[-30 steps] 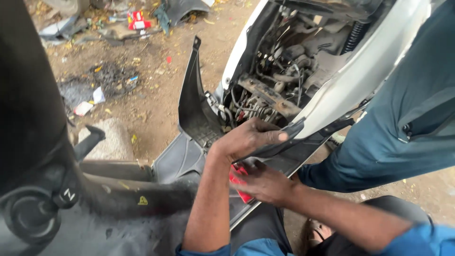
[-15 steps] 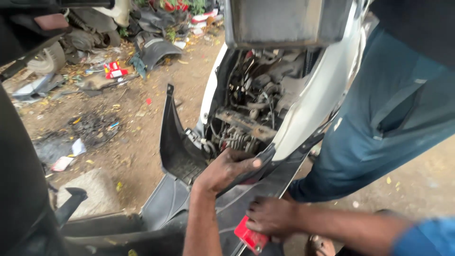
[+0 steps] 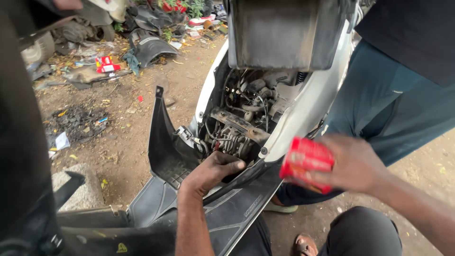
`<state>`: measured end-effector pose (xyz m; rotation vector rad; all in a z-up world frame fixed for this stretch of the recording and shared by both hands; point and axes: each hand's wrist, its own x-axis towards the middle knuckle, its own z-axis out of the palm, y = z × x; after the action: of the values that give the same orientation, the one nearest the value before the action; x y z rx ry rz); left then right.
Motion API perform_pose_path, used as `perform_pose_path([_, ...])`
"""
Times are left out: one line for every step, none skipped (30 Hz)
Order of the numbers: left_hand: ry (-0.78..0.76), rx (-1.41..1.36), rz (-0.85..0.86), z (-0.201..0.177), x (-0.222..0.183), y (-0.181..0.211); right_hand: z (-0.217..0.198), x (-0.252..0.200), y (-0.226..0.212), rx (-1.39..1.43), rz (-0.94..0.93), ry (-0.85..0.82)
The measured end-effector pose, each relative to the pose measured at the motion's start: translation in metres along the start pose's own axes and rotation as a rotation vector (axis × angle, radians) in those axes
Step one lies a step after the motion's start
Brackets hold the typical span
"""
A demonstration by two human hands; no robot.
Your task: The person works on a scooter with the seat and inner panels open, handling a red battery in the under-seat compartment. They connect and secure the battery terminals by hand and with a screwdriver, reposition the battery, then turn the handlebar ignition to test the scooter's dashboard lights.
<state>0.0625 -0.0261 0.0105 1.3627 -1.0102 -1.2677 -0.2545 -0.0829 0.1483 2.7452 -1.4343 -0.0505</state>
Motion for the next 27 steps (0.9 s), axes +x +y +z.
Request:
perform_pose_path([-0.087, 0.087, 0.043, 0.000, -0.004, 0.005, -0.005, 0.009, -0.001, 0.062, 0.005, 0.090])
perform_pose_path([-0.172, 0.174, 0.090, 0.002, -0.007, 0.010, -0.010, 0.019, -0.001, 0.121, 0.011, 0.181])
perform_pose_path([-0.164, 0.167, 0.096, 0.003, -0.011, 0.011, -0.010, 0.032, -0.008, 0.114, 0.001, 0.183])
perform_pose_path([-0.153, 0.241, 0.167, 0.004, -0.015, 0.013, -0.009, 0.046, -0.016, 0.219, -0.052, 0.256])
perform_pose_path([-0.140, 0.315, 0.238, 0.004, -0.019, 0.015, -0.009, 0.060, -0.025, 0.325, -0.104, 0.328])
perform_pose_path([-0.121, 0.306, 0.247, 0.005, -0.021, 0.014, 0.003, 0.078, -0.029, 0.316, -0.125, 0.331])
perform_pose_path([-0.083, 0.373, 0.196, 0.006, -0.024, 0.013, 0.014, 0.095, -0.034, 0.320, -0.218, 0.436])
perform_pose_path([-0.041, 0.439, 0.142, 0.005, -0.027, 0.012, 0.025, 0.114, -0.041, 0.326, -0.316, 0.539])
perform_pose_path([-0.018, 0.430, 0.149, 0.003, -0.027, 0.004, 0.026, 0.126, -0.048, 0.320, -0.341, 0.541])
perform_pose_path([-0.056, 0.395, 0.246, 0.000, -0.026, -0.003, 0.028, 0.138, -0.056, 0.387, -0.304, 0.523])
perform_pose_path([-0.094, 0.361, 0.344, -0.004, -0.024, -0.010, 0.029, 0.152, -0.065, 0.454, -0.267, 0.502])
perform_pose_path([-0.076, 0.360, 0.345, -0.006, -0.027, -0.009, 0.040, 0.171, -0.063, 0.455, -0.285, 0.501])
perform_pose_path([-0.061, 0.395, 0.280, -0.007, -0.029, -0.008, 0.051, 0.192, -0.061, 0.449, -0.249, 0.495])
perform_pose_path([-0.050, 0.428, 0.208, -0.007, -0.032, -0.009, 0.065, 0.211, -0.059, 0.447, -0.209, 0.483])
perform_pose_path([-0.038, 0.426, 0.202, -0.007, -0.033, -0.009, 0.076, 0.228, -0.057, 0.451, -0.221, 0.477])
perform_pose_path([-0.037, 0.393, 0.173, -0.006, -0.035, -0.009, 0.090, 0.244, -0.053, 0.697, -0.318, 0.458])
perform_pose_path([-0.036, 0.360, 0.144, -0.005, -0.035, -0.010, 0.104, 0.260, -0.049, 0.943, -0.412, 0.433])
perform_pose_path([-0.035, 0.362, 0.139, -0.005, -0.036, -0.009, 0.096, 0.259, -0.057, 0.948, -0.411, 0.431])
perform_pose_path([-0.051, 0.322, 0.179, -0.006, -0.035, -0.009, 0.089, 0.258, -0.064, 0.655, -0.243, 0.437])
perform_pose_path([-0.070, 0.279, 0.215, -0.004, -0.035, -0.010, 0.084, 0.255, -0.070, 0.359, -0.075, 0.431])
perform_pose_path([-0.072, 0.278, 0.206, -0.005, -0.035, -0.010, 0.084, 0.258, -0.070, 0.363, -0.072, 0.423])
perform_pose_path([-0.059, 0.272, 0.207, -0.004, -0.034, -0.009, 0.085, 0.260, -0.067, 0.460, -0.073, 0.398])
perform_pose_path([-0.047, 0.266, 0.207, -0.002, -0.034, -0.009, 0.086, 0.261, -0.065, 0.558, -0.074, 0.374])
perform_pose_path([-0.054, 0.269, 0.200, -0.002, -0.035, -0.006, 0.090, 0.266, -0.060, 0.563, -0.065, 0.371])
perform_pose_path([-0.033, 0.327, 0.157, -0.002, -0.037, -0.003, 0.093, 0.271, -0.056, 0.516, -0.118, 0.394])
perform_pose_path([-0.012, 0.384, 0.116, -0.001, -0.038, 0.001, 0.095, 0.275, -0.051, 0.466, -0.171, 0.418])
perform_pose_path([-0.019, 0.387, 0.113, -0.001, -0.038, 0.001, 0.096, 0.274, -0.049, 0.468, -0.163, 0.416])
